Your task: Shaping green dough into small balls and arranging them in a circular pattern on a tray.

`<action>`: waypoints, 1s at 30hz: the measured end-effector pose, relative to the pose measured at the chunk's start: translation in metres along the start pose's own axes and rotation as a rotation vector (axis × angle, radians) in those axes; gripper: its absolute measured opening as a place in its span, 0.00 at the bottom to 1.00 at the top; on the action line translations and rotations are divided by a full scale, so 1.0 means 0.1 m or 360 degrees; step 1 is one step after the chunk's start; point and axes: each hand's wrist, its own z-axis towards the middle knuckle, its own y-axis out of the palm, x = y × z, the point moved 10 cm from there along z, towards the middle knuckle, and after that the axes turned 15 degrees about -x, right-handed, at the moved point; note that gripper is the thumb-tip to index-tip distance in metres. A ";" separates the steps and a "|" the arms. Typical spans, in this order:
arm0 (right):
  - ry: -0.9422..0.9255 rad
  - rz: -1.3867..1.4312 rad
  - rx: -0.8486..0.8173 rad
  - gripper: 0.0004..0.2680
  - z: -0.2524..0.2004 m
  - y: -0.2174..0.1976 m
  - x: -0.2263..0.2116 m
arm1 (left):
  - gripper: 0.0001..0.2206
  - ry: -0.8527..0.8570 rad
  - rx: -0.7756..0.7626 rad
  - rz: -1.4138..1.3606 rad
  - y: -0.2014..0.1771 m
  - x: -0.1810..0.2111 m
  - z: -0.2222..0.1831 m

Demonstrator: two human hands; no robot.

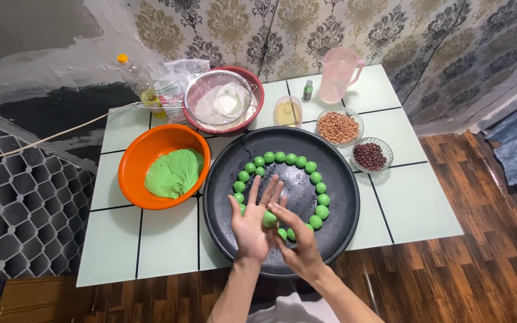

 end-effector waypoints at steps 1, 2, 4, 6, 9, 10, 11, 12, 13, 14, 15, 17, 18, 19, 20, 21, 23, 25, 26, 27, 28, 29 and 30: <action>0.0029 -0.0038 0.0074 0.20 -0.02 -0.04 0.03 | 0.41 0.0045 -0.0115 -0.0099 0.02 0.01 0.00; 0.0058 -0.0075 0.0148 0.19 -0.04 -0.09 0.06 | 0.42 0.0090 -0.0231 -0.0198 0.04 0.02 -0.01; 0.0165 0.0155 0.0290 0.17 -0.14 -0.11 0.33 | 0.40 0.0098 -0.0212 -0.0283 -0.03 0.01 -0.03; 0.0263 0.0388 0.0429 0.15 -0.18 -0.21 0.50 | 0.39 0.0113 -0.0202 -0.0362 -0.14 0.00 0.00; 0.0399 0.0649 0.0597 0.15 -0.19 -0.42 0.58 | 0.33 0.0149 -0.0173 -0.0409 -0.39 0.00 0.01; 0.0451 0.0806 0.0630 0.15 -0.18 -0.42 0.63 | 0.28 0.0141 -0.0185 -0.0370 -0.43 0.00 0.03; 0.0510 0.0966 0.0664 0.15 -0.20 -0.41 0.66 | 0.24 0.0129 -0.0189 -0.0331 -0.48 -0.02 0.01; 0.0518 0.0968 0.0667 0.15 -0.24 -0.40 0.68 | 0.24 0.0126 -0.0181 -0.0331 -0.46 -0.04 -0.02; 0.0531 0.1142 0.0666 0.16 -0.24 -0.35 0.76 | 0.20 0.0135 -0.0242 -0.0238 -0.40 -0.02 -0.02; 0.0543 0.1317 0.0663 0.18 -0.25 -0.30 0.83 | 0.17 0.0145 -0.0303 -0.0146 -0.33 -0.01 -0.01; 0.0545 0.1318 0.0663 0.18 -0.26 -0.28 0.85 | 0.17 0.0144 -0.0301 -0.0145 -0.37 -0.03 0.00; 0.0550 0.1275 0.0641 0.17 -0.29 -0.23 0.89 | 0.21 0.0208 -0.0396 0.0066 -0.38 -0.02 0.01; 0.0554 0.1277 0.0642 0.17 -0.30 -0.21 0.90 | 0.21 0.0206 -0.0392 0.0067 -0.39 -0.02 0.01; 0.0549 0.1282 0.0628 0.17 -0.29 -0.19 0.90 | 0.20 0.0205 -0.0396 0.0120 -0.39 -0.02 0.00; 0.0544 0.1286 0.0614 0.16 -0.29 -0.17 0.90 | 0.19 0.0203 -0.0399 0.0173 -0.39 -0.02 0.00; 0.0546 0.1288 0.0614 0.16 -0.29 -0.18 0.89 | 0.19 0.0202 -0.0396 0.0174 -0.39 -0.01 -0.01; 0.0560 0.1293 0.0607 0.16 -0.29 -0.18 0.87 | 0.19 0.0209 -0.0416 0.0228 -0.39 0.02 -0.02; 0.0543 0.1296 0.0594 0.16 -0.32 -0.18 0.89 | 0.18 0.0211 -0.0426 0.0272 -0.50 -0.01 -0.04; 0.0521 0.1297 0.0580 0.16 -0.32 -0.18 0.89 | 0.17 0.0215 -0.0439 0.0317 -0.54 -0.01 -0.04; 0.0527 0.1299 0.0580 0.16 -0.31 -0.17 0.86 | 0.17 0.0213 -0.0434 0.0316 -0.58 -0.02 -0.05; 0.0524 0.1314 0.0577 0.16 -0.30 -0.17 0.83 | 0.16 0.0211 -0.0429 0.0337 -0.61 -0.03 -0.07; 0.0518 0.1328 0.0570 0.15 -0.28 -0.17 0.81 | 0.15 0.0212 -0.0427 0.0358 -0.64 -0.04 -0.07; 0.0521 0.1329 0.0568 0.15 -0.29 -0.17 0.81 | 0.15 0.0214 -0.0424 0.0358 -0.72 -0.08 -0.06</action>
